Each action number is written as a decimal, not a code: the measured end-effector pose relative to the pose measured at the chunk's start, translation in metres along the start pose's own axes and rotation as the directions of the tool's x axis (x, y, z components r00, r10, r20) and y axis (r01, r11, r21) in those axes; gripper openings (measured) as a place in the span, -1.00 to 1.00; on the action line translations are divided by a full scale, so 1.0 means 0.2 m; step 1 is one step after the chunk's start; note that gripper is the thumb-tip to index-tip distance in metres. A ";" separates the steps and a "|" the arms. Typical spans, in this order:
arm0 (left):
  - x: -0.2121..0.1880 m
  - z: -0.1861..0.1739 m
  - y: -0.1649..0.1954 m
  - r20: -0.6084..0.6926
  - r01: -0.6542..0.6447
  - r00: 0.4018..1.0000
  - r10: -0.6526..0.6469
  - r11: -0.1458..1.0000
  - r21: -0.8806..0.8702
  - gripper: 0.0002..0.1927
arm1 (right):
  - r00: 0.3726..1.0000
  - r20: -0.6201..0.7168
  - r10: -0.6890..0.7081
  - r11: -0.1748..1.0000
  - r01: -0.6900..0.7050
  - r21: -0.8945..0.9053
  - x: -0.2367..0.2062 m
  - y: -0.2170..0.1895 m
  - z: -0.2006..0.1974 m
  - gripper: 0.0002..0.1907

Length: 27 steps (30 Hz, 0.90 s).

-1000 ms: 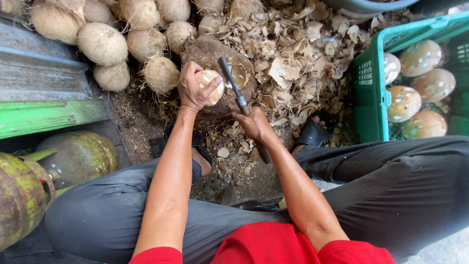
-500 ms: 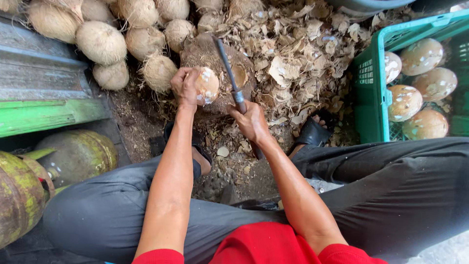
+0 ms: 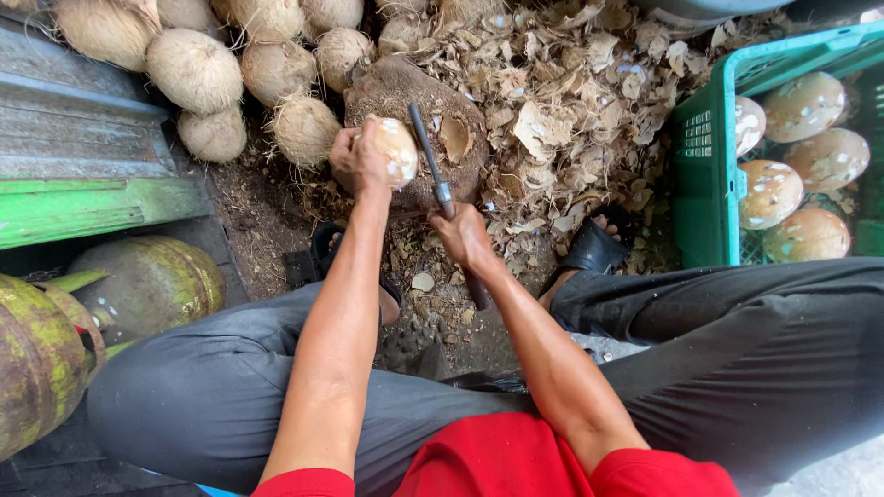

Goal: The person sits on the ground and removes the fibrous outer husk from coconuts, striking each coconut against a heavy blade over a wooden chopping block. Husked coconuts are set aside and finished ones accumulate in a blue scoop and green crate.

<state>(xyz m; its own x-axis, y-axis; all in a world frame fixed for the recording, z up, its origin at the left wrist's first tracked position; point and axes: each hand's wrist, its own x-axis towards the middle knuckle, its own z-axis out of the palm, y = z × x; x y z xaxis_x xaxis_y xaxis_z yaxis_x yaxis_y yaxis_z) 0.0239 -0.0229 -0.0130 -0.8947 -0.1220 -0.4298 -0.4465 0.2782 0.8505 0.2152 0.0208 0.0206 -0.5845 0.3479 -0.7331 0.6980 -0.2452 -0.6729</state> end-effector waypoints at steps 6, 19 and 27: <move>0.04 -0.02 -0.01 0.020 -0.171 0.985 0.170 0.973 0.155 -0.70 | 0.998 -0.056 -0.037 0.996 0.032 -0.086 -0.05 -0.07 -0.11 -0.59; -0.05 -0.07 0.15 0.244 -0.052 0.969 -0.030 0.946 0.321 -0.66 | 0.997 0.014 -0.077 0.993 0.078 -0.084 -0.12 -0.15 -0.18 -0.61; -0.08 0.05 0.10 0.141 -0.028 0.989 -0.042 0.888 0.459 -0.57 | 0.912 -0.215 -0.349 0.935 0.321 -0.153 -0.21 -0.19 -0.27 -0.58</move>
<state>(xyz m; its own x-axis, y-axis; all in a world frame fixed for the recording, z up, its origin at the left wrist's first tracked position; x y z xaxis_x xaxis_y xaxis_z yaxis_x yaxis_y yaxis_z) 0.0285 -0.0068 0.0079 -0.8642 0.0017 -0.5031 -0.3644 0.6875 0.6282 0.2354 0.0638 0.0829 -0.6874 0.5977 -0.4125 0.5279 0.0211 -0.8491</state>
